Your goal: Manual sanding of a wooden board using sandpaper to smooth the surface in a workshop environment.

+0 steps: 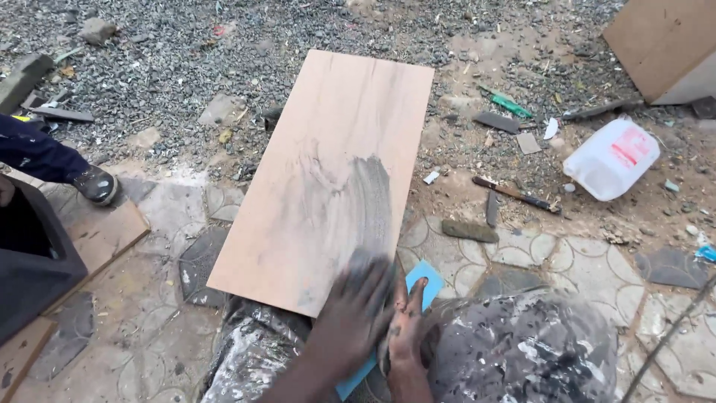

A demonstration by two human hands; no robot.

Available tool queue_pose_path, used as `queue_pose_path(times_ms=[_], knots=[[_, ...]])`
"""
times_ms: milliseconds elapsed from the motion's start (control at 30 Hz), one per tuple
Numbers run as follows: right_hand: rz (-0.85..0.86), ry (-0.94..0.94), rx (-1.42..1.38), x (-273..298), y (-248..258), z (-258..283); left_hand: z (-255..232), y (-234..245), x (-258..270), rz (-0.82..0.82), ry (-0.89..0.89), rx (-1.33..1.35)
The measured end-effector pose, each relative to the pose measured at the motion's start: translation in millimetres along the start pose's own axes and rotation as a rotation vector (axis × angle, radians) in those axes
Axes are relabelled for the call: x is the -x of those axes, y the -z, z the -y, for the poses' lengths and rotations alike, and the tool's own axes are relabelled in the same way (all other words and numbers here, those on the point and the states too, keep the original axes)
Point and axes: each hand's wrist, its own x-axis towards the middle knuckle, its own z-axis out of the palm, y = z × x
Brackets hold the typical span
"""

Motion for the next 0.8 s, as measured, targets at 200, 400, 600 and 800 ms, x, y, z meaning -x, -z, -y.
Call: queue_pose_path(times_ms=[200,400,600,800], knots=[[-0.059,-0.022,-0.07,3.5,-5.0,-1.1,8.8,15.1,-22.5,-0.094,-0.099,0.001],[0.349,0.2,0.064,-32.4,55.8,-46.0,94.0,-38.3,-230.4,-0.243,0.015,-0.25],[0.165,0.071,-0.074,-22.7,37.7,-22.3,91.1,-33.9,-198.8,-0.33,-0.136,-0.295],[0.814,0.046,-0.61,-22.0,52.6,-26.2,13.2,-13.1,51.2,-0.04,-0.118,-0.265]])
